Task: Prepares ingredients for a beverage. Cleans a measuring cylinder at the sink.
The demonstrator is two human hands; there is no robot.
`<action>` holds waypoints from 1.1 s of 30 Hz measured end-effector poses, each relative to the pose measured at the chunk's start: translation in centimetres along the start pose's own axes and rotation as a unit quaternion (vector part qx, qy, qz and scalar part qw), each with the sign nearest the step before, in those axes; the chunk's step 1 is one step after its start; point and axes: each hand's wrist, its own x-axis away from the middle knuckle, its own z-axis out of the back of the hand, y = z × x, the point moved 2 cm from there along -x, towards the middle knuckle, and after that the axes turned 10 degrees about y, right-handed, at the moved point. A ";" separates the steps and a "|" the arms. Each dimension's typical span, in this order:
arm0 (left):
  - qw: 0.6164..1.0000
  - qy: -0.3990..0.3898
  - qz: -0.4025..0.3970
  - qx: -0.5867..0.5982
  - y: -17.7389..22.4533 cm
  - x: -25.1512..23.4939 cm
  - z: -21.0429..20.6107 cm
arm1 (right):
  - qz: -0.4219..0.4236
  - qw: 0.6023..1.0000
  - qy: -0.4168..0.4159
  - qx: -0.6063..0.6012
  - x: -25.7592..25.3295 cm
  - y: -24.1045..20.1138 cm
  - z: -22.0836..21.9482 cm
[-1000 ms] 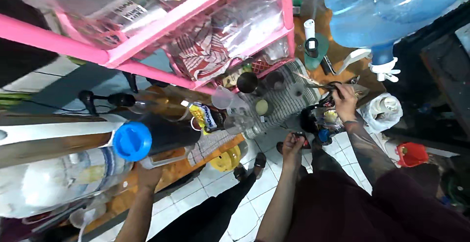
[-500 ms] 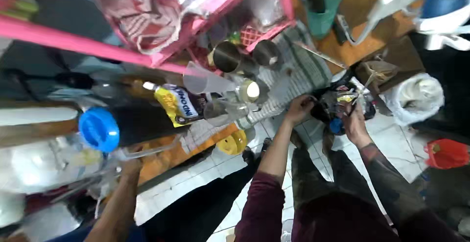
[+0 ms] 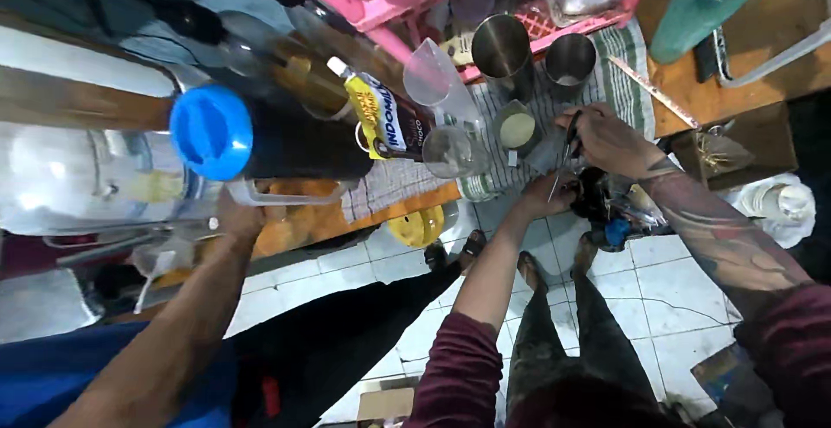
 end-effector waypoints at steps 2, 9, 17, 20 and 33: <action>1.000 0.014 0.022 0.004 0.0 0.6 -0.1 | -0.003 0.999 0.016 0.045 0.1 -0.1 -0.5; 0.990 0.028 0.075 0.115 -0.8 3.5 -4.7 | -0.191 0.900 0.334 -0.206 4.9 -0.6 1.7; 0.902 0.112 0.090 0.406 0.2 6.5 -11.2 | -0.352 0.799 0.419 -0.249 3.1 2.6 0.0; 0.848 0.173 0.095 0.491 1.2 6.2 -11.9 | -0.339 0.804 0.422 -0.249 3.8 2.4 0.3; 0.903 0.130 0.117 0.393 5.0 -2.8 -14.1 | -0.521 0.779 0.133 -0.322 29.9 -0.7 -1.4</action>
